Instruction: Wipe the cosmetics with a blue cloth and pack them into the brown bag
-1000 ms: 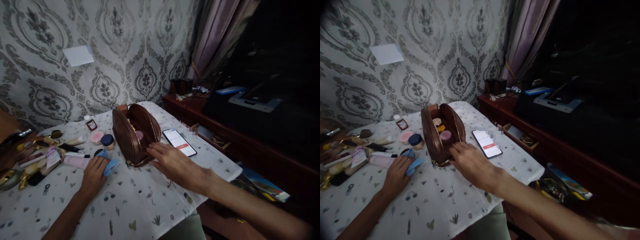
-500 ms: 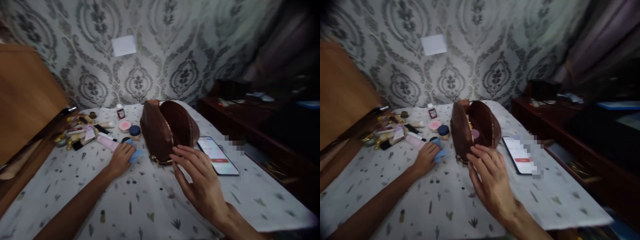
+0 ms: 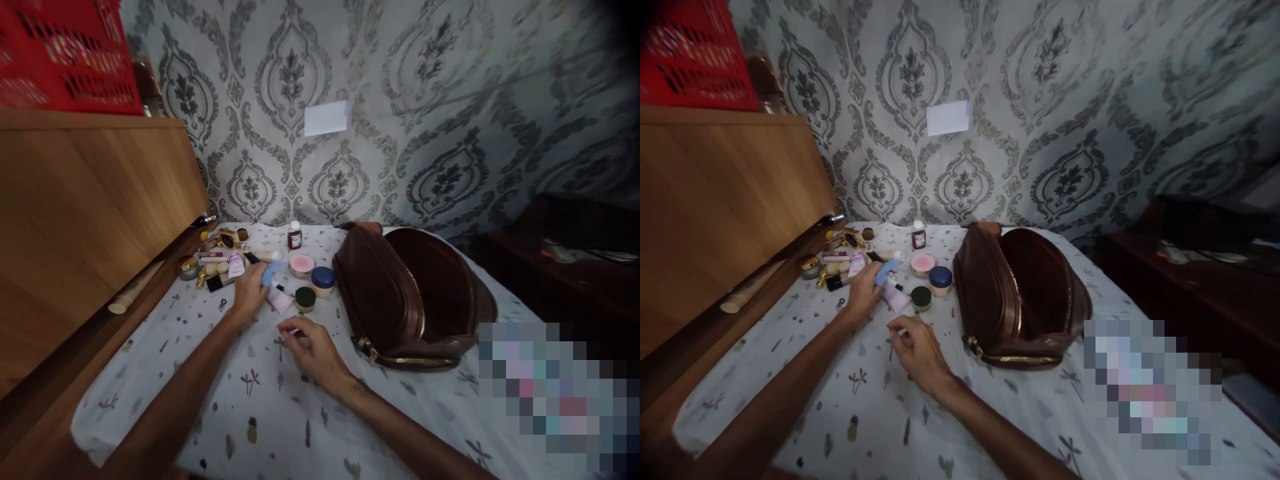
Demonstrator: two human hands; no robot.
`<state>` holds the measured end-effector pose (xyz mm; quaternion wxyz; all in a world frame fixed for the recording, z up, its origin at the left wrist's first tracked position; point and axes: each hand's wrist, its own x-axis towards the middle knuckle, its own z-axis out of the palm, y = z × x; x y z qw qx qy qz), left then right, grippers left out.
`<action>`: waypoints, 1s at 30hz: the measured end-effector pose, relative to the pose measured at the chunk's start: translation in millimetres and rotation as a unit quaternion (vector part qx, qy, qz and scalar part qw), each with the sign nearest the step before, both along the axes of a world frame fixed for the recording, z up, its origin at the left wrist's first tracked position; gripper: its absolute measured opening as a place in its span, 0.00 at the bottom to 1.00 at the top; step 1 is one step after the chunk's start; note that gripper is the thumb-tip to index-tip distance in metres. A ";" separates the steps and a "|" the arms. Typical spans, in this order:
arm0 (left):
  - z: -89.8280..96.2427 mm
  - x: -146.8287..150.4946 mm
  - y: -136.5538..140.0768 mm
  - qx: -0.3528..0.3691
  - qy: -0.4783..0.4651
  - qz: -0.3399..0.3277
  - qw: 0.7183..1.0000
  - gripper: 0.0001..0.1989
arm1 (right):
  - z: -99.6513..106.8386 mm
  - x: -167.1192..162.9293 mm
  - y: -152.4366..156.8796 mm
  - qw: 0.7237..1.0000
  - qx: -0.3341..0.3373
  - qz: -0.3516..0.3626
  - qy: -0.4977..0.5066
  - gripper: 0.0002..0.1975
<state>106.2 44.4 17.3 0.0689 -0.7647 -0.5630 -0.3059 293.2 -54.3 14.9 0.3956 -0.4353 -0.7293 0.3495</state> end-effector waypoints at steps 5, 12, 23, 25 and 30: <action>-2.3 -45.4 16.4 0.006 0.002 0.146 0.989 0.16 | -20.6 -14.1 4.7 0.999 -0.029 -0.011 0.019 0.11; -24.4 -39.0 21.2 -0.018 0.024 0.103 0.994 0.18 | -22.6 -8.7 0.6 1.000 -0.002 0.008 -0.001 0.11; -29.2 -6.6 11.3 -0.058 0.032 -0.041 0.997 0.19 | -22.8 -7.1 4.5 0.999 -0.020 0.019 0.016 0.10; -27.7 -8.3 12.2 -0.052 0.030 -0.033 0.998 0.17 | -20.3 -6.5 3.9 0.999 -0.021 0.020 0.013 0.10; -23.1 -11.4 13.6 -0.036 0.037 -0.002 0.999 0.19 | -20.5 -6.2 1.6 0.999 0.003 0.033 -0.008 0.12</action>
